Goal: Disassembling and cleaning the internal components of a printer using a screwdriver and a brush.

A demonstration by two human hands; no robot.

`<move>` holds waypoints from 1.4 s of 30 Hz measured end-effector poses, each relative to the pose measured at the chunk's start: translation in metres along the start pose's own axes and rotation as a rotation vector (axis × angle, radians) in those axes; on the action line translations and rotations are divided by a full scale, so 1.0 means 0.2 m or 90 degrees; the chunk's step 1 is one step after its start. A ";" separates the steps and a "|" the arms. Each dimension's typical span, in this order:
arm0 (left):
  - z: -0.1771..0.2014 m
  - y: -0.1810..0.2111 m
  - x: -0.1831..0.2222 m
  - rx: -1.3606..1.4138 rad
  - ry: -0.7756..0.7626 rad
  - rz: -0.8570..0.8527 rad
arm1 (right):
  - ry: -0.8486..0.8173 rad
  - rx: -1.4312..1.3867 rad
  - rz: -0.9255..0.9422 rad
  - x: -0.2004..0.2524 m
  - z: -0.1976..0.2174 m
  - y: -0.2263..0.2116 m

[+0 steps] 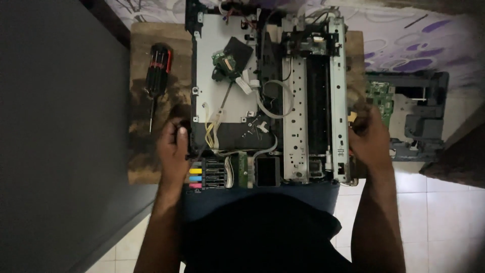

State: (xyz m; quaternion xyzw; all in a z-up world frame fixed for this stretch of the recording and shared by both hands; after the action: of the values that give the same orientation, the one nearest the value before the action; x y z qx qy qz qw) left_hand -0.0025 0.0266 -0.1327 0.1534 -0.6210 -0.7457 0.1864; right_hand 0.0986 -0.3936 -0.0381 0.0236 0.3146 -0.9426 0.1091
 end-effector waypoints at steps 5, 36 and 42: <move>-0.03 0.01 -0.03 -0.015 0.007 -0.005 | 0.031 -0.025 0.001 0.01 -0.02 0.04; 0.00 0.11 -0.03 -0.073 -0.031 0.044 | 0.283 -0.225 0.131 0.02 -0.12 0.30; -0.01 0.09 -0.01 -0.057 -0.033 0.028 | 0.440 -0.642 -0.430 -0.02 0.06 0.42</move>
State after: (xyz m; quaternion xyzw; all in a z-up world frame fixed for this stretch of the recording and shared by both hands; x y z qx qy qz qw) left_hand 0.0011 0.0231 -0.1159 0.1119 -0.5948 -0.7723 0.1930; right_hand 0.1210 -0.4646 -0.0777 0.1697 0.7207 -0.6021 -0.2987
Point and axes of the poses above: each hand's wrist, its own x-axis away from the middle knuckle, its own z-axis out of the back of the hand, y = z × x, the point moved 1 cm from there along -x, towards the middle knuckle, and after that the axes turned 12 degrees about z, right-handed, at the moved point
